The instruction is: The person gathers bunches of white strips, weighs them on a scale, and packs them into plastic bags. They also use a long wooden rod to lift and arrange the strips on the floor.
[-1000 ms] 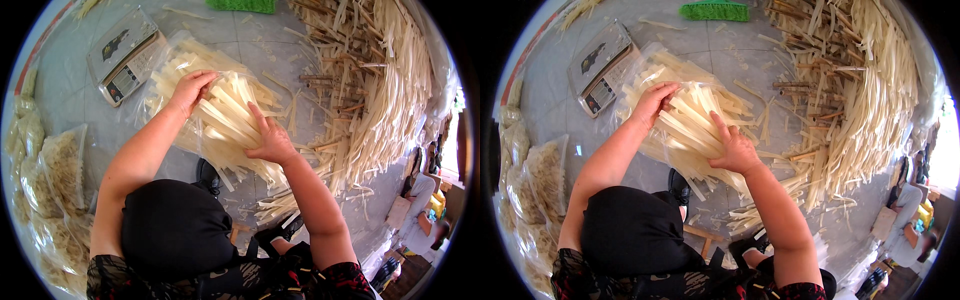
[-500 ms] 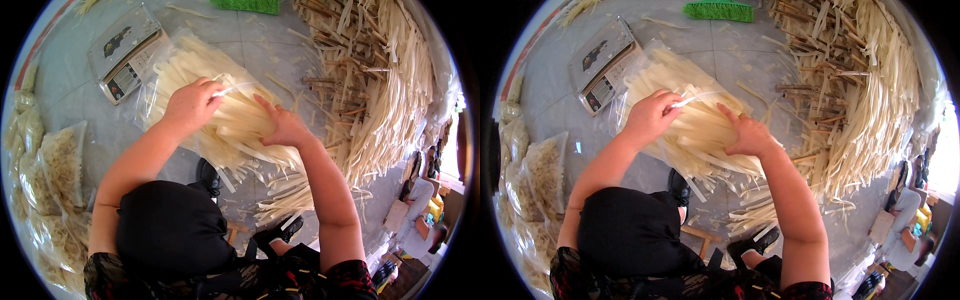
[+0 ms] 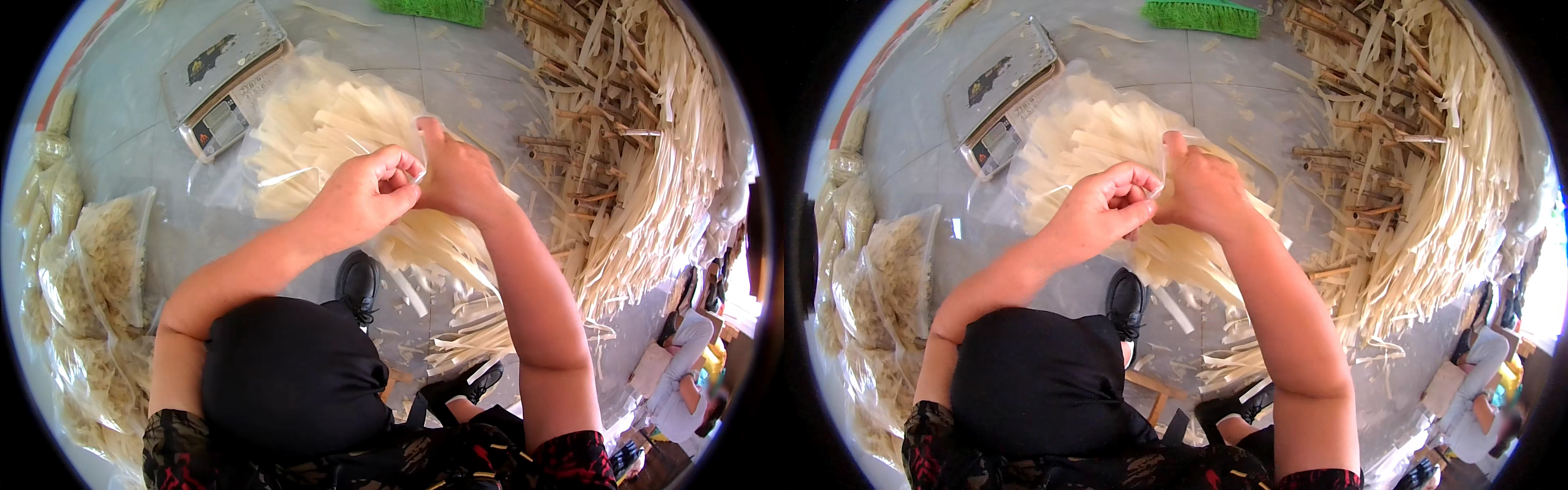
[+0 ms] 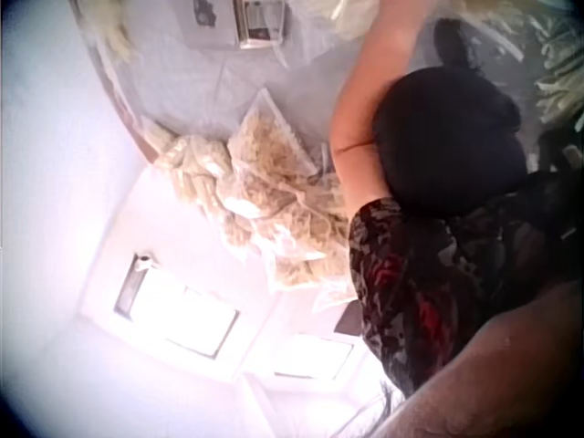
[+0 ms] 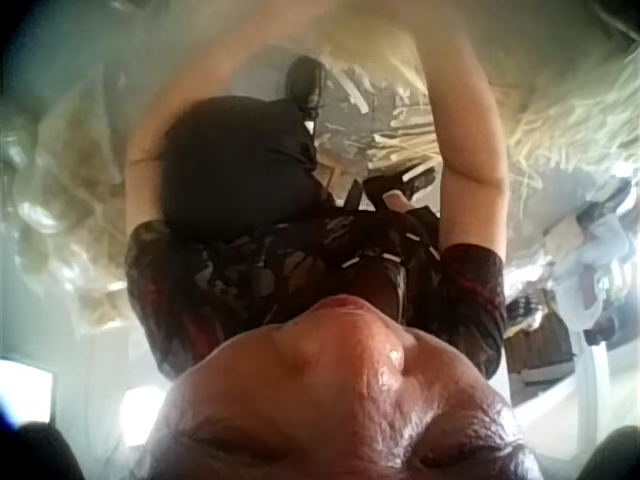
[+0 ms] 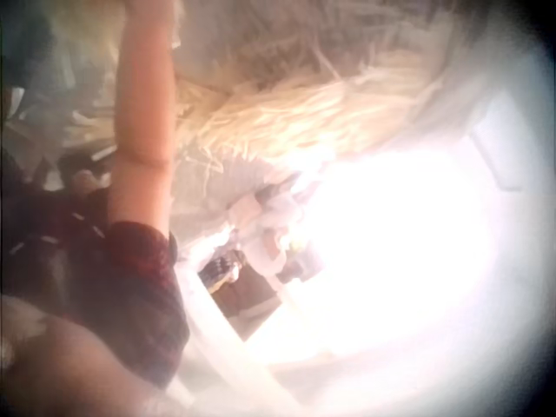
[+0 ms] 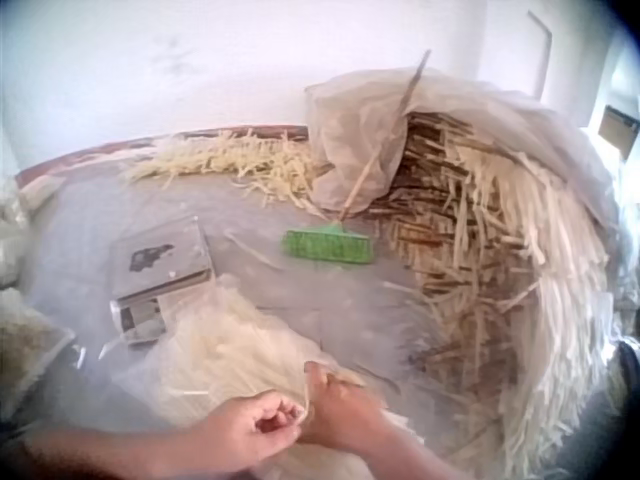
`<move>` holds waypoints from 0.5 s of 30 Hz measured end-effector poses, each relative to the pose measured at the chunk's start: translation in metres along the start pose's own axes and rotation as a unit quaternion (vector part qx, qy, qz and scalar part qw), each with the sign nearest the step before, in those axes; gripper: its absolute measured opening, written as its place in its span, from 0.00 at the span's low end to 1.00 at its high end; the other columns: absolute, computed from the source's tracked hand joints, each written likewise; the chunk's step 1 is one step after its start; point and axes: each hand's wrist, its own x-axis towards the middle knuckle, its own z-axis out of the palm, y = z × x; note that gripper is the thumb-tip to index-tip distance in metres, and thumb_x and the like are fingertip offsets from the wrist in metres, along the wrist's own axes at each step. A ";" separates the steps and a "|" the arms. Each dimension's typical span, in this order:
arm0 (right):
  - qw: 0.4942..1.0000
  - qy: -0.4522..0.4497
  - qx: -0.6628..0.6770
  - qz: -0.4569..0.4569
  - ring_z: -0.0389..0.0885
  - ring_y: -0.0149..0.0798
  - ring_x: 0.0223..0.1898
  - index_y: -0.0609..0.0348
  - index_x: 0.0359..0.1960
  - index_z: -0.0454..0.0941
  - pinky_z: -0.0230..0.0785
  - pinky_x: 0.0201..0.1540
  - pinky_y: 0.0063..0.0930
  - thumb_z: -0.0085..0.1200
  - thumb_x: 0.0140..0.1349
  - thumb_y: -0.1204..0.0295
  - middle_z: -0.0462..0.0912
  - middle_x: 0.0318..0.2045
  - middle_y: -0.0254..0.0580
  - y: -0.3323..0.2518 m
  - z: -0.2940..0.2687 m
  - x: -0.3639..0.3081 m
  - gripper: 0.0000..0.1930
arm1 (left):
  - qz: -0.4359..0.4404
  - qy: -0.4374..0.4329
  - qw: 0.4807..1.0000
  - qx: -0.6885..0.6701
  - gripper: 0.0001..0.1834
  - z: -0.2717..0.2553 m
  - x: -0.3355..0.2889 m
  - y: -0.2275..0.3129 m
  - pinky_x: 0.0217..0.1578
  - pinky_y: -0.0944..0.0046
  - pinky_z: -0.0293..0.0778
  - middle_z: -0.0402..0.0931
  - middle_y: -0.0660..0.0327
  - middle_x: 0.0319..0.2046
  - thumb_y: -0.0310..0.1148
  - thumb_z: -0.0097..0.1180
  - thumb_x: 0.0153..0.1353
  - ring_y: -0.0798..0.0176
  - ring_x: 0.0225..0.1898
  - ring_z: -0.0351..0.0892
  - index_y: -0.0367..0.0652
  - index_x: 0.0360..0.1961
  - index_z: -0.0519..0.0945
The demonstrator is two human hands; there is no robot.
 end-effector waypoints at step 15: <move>0.998 0.019 0.031 0.055 0.78 0.56 0.49 0.46 0.65 0.60 0.69 0.53 0.41 0.69 0.41 0.56 0.78 0.50 0.55 0.076 0.023 -0.023 0.46 | -0.055 -0.072 0.987 -0.130 0.11 -0.009 0.016 -0.028 0.26 0.72 0.70 0.74 0.67 0.27 0.28 0.54 0.64 0.76 0.24 0.71 0.36 0.46 0.74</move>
